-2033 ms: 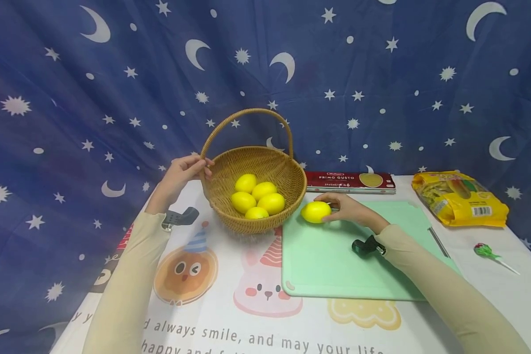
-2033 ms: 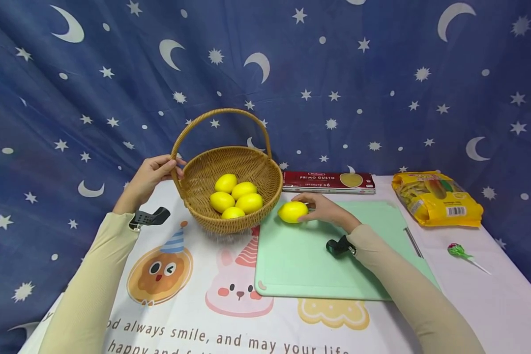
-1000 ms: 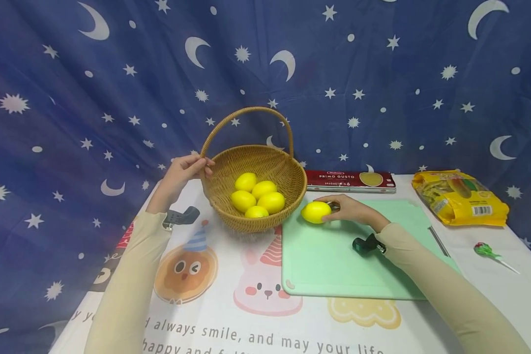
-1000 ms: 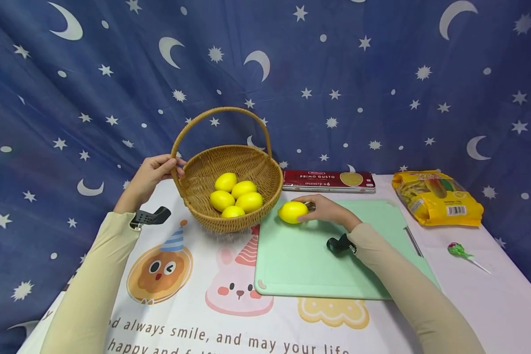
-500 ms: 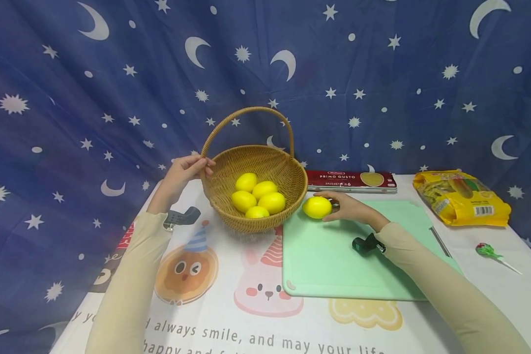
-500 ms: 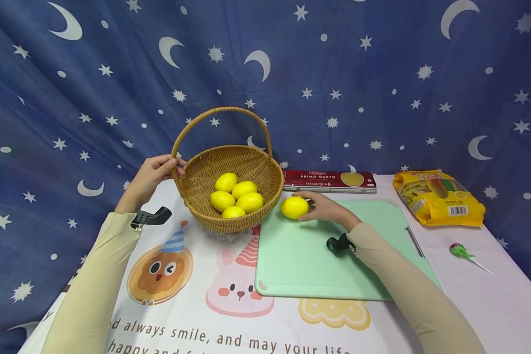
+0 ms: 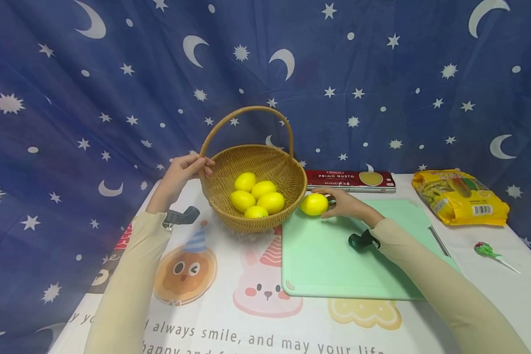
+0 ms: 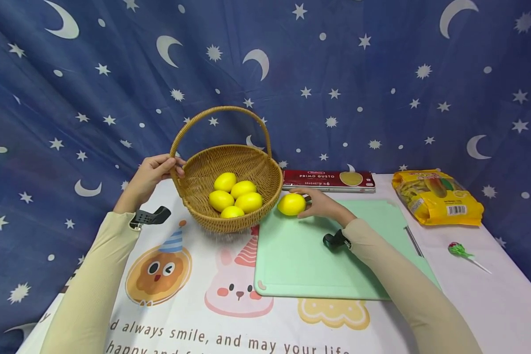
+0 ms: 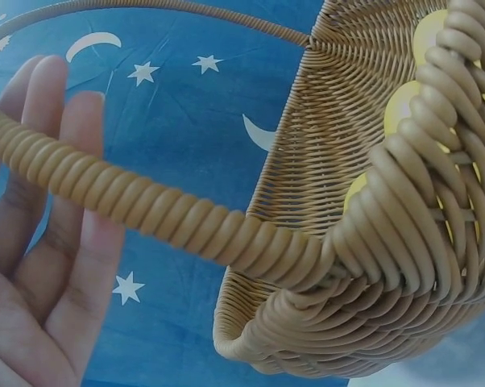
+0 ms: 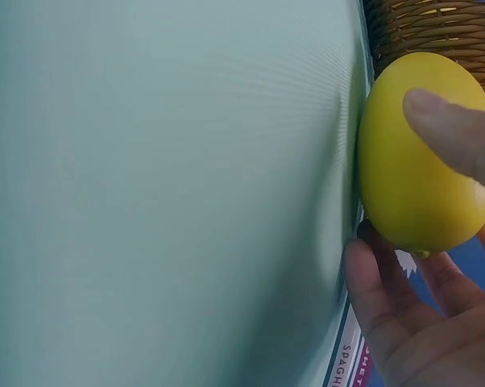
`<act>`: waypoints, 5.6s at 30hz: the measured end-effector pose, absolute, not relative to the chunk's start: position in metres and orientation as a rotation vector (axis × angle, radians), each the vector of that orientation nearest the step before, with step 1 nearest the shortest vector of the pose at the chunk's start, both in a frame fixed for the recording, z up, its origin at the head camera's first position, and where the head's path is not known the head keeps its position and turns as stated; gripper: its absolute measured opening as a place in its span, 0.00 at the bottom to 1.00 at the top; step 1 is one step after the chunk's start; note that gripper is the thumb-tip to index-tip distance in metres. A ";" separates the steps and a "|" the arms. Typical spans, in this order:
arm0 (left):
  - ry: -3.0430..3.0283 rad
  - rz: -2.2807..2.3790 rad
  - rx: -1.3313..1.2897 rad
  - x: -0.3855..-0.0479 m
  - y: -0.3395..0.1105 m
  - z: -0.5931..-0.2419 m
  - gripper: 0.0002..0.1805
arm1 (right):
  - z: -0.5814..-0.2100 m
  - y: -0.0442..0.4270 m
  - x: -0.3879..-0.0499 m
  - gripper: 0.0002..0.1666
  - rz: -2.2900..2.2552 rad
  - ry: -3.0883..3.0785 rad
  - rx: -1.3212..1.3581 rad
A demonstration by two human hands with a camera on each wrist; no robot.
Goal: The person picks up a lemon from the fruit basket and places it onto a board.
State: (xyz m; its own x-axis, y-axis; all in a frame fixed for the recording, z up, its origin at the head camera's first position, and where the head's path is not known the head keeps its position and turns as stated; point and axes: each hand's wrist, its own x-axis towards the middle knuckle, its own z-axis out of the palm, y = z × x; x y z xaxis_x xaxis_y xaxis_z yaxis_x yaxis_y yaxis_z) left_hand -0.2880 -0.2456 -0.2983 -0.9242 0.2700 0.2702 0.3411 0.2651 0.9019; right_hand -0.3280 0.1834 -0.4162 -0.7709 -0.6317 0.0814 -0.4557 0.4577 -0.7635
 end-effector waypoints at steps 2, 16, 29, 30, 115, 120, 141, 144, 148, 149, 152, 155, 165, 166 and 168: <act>-2.451 -1.768 -0.588 -0.288 -0.245 -0.298 0.13 | -0.417 0.184 -0.329 0.42 -1.199 2.504 -0.959; -2.444 -1.788 -0.564 -0.286 -0.245 -0.299 0.20 | -0.414 0.187 -0.324 0.37 -1.181 2.354 -0.832; -2.447 -1.770 -0.601 -0.288 -0.246 -0.301 0.20 | -0.412 0.186 -0.322 0.38 -1.176 2.368 -0.843; -2.447 -1.770 -0.600 -0.288 -0.246 -0.301 0.21 | -0.412 0.185 -0.323 0.38 -1.178 2.375 -0.842; -2.544 -1.693 -0.582 -0.286 -0.249 -0.272 0.23 | -0.288 0.145 -0.365 0.31 -0.913 2.290 -1.045; -2.606 -1.680 -0.542 -0.289 -0.247 -0.266 0.26 | -0.279 0.109 -0.368 0.31 -0.799 2.248 -1.088; -2.603 -1.467 -0.459 -0.284 -0.250 -0.266 0.16 | -0.303 0.001 -0.368 0.30 -0.426 2.015 -1.188; -2.594 -1.460 -0.458 -0.284 -0.251 -0.267 0.15 | -0.305 -0.005 -0.368 0.30 -0.349 2.022 -1.172; -2.596 -1.461 -0.450 -0.283 -0.251 -0.269 0.14 | -0.309 -0.010 -0.368 0.31 -0.278 2.011 -1.094; -2.596 -1.465 -0.452 -0.283 -0.251 -0.269 0.14 | -0.310 -0.010 -0.368 0.31 -0.268 2.008 -1.079; -2.592 -1.485 -0.459 -0.283 -0.251 -0.271 0.13 | -0.313 -0.012 -0.368 0.33 -0.224 2.010 -1.058; -2.588 -1.501 -0.450 -0.282 -0.251 -0.272 0.11 | -0.315 -0.013 -0.366 0.34 -0.187 1.999 -1.063; -2.565 -1.571 -0.436 -0.282 -0.249 -0.274 0.12 | -0.324 -0.018 -0.361 0.35 -0.111 1.974 -1.108; -2.562 -1.578 -0.440 -0.282 -0.250 -0.274 0.11 | -0.324 -0.018 -0.360 0.36 -0.110 1.983 -1.113; -2.557 -1.588 -0.453 -0.282 -0.250 -0.274 0.09 | -0.324 -0.018 -0.358 0.36 -0.106 2.016 -1.123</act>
State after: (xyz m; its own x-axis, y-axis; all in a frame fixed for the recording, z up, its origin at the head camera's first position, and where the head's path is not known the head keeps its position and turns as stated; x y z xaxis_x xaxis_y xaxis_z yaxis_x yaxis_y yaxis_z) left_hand -0.2821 -0.2501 -0.2739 -0.9510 0.1986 0.2371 0.3006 0.4127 0.8598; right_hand -0.3581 -0.0177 -0.3243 -0.2784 -0.7442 -0.6071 -0.6763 0.6007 -0.4262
